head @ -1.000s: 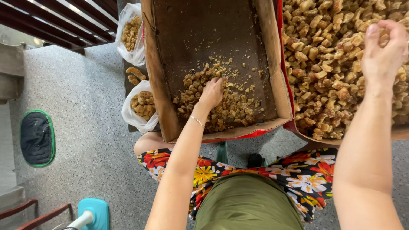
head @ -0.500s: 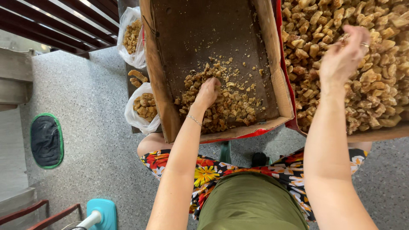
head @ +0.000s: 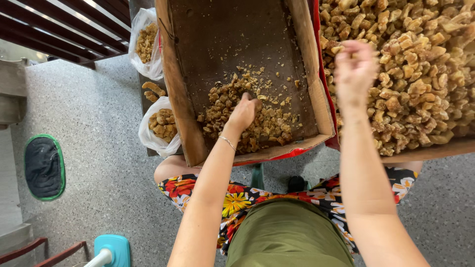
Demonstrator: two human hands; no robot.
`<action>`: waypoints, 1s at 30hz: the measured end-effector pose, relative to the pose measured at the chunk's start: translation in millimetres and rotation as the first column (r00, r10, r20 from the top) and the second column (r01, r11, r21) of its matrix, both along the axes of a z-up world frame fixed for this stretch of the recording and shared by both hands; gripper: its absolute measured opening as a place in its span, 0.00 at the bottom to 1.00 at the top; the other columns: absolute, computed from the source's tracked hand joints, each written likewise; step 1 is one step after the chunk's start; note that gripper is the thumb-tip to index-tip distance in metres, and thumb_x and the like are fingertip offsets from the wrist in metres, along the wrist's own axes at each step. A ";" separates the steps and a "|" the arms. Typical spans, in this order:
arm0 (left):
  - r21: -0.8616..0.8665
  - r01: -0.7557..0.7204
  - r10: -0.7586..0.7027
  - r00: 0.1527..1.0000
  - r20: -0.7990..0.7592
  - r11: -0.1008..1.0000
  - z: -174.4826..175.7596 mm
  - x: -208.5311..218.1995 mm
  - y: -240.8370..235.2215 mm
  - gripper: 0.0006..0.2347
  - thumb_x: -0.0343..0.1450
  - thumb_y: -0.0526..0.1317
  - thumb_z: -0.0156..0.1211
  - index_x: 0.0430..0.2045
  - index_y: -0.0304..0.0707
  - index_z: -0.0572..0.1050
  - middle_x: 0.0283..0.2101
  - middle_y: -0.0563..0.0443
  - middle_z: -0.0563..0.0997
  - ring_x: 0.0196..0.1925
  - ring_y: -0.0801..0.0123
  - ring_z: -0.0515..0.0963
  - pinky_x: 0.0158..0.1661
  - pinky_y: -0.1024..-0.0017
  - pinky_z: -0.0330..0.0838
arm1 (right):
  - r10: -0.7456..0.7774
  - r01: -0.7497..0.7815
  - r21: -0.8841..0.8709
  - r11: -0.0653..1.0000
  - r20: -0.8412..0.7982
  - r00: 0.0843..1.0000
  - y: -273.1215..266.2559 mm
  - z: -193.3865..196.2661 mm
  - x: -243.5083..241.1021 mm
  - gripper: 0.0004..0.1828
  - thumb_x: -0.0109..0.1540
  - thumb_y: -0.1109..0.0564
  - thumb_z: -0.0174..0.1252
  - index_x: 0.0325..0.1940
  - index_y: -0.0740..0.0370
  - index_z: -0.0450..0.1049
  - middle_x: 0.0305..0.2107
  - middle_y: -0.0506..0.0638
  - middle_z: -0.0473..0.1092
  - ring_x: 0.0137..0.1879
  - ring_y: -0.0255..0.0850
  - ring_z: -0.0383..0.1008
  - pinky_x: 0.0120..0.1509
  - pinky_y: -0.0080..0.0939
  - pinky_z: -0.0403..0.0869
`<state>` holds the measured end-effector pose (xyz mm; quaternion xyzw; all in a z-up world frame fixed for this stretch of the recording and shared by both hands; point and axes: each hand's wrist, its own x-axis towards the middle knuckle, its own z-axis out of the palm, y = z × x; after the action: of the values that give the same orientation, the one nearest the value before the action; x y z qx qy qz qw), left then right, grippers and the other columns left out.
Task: The person sits and sorts dried fruit pieces by hand, picking them from a cardboard box and transferring them into a larger container. They repeatedly scoop and move the pieces, occasionally breaking up clumps.
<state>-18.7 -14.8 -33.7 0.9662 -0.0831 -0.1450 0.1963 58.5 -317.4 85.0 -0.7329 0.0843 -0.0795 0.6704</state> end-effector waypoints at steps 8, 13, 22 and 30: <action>-0.517 -0.496 0.200 0.828 -0.524 0.698 91.2 9.3 30.4 0.13 0.76 0.38 0.51 0.53 0.38 0.78 0.44 0.41 0.82 0.38 0.67 0.84 0.40 0.69 0.82 | 0.235 0.098 0.672 0.734 -0.387 0.892 124.4 -45.3 -36.2 0.07 0.67 0.60 0.55 0.49 0.57 0.74 0.39 0.48 0.74 0.39 0.36 0.73 0.45 0.39 0.75; -0.496 -0.403 0.162 0.873 -0.459 0.769 144.1 8.0 -0.2 0.16 0.76 0.41 0.52 0.60 0.48 0.72 0.51 0.48 0.82 0.42 0.71 0.83 0.46 0.69 0.80 | 0.490 0.187 0.715 0.673 -0.621 0.611 143.5 -42.0 -46.8 0.13 0.69 0.46 0.49 0.48 0.54 0.72 0.39 0.49 0.73 0.43 0.41 0.75 0.49 0.44 0.76; -0.181 -0.073 0.080 0.996 0.027 0.981 61.6 -22.1 -4.6 0.19 0.78 0.31 0.51 0.65 0.48 0.69 0.64 0.36 0.71 0.61 0.51 0.75 0.62 0.56 0.72 | 0.312 0.293 0.783 0.548 -0.516 0.798 90.1 -100.5 -32.8 0.10 0.69 0.49 0.57 0.40 0.56 0.76 0.27 0.46 0.71 0.35 0.37 0.71 0.41 0.40 0.74; 0.150 -0.005 0.003 1.000 0.015 0.989 27.4 -31.0 -26.7 0.19 0.73 0.31 0.53 0.59 0.49 0.71 0.63 0.44 0.72 0.62 0.48 0.72 0.58 0.54 0.74 | 0.306 0.436 0.782 0.446 -0.591 0.746 88.1 -133.9 -32.3 0.08 0.66 0.51 0.59 0.39 0.55 0.76 0.27 0.46 0.70 0.34 0.38 0.70 0.40 0.42 0.73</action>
<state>-49.7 -41.6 -6.3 0.9794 -0.0714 -0.1435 0.1226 26.2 -229.3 -48.9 -0.2394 0.3749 0.2138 0.8697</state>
